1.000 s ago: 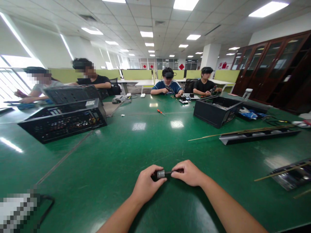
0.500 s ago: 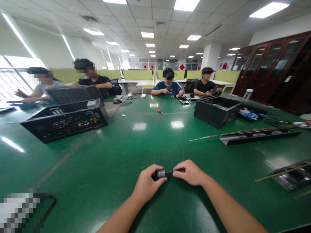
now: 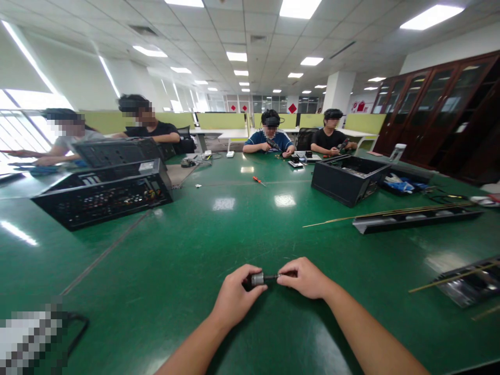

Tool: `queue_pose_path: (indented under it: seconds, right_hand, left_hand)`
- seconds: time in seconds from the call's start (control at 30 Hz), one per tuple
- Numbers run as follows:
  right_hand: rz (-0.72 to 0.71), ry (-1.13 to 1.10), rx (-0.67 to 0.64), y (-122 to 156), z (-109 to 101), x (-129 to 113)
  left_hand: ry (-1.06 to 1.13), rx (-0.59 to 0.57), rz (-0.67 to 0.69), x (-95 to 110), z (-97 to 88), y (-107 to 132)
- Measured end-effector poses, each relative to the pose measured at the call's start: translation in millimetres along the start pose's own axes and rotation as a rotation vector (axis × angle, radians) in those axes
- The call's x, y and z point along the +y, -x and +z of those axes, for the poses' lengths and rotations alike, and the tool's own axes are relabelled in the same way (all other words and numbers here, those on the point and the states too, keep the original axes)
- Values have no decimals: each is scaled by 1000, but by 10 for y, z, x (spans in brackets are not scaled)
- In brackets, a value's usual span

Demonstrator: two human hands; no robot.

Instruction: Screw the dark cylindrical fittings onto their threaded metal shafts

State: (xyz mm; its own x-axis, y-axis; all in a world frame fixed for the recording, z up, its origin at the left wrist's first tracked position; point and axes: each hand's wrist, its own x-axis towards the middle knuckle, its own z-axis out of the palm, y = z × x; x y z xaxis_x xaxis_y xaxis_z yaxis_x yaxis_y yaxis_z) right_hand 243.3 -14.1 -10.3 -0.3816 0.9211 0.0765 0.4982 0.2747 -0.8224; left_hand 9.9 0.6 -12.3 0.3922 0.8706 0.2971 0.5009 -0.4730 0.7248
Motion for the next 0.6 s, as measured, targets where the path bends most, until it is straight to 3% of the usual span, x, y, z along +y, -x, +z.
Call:
queue_pose_path:
  seconds: [0.6]
  right_hand:
    - [22,23,-32,22,-57,35]
  left_hand:
    - [-1,8,12,-31,5,0]
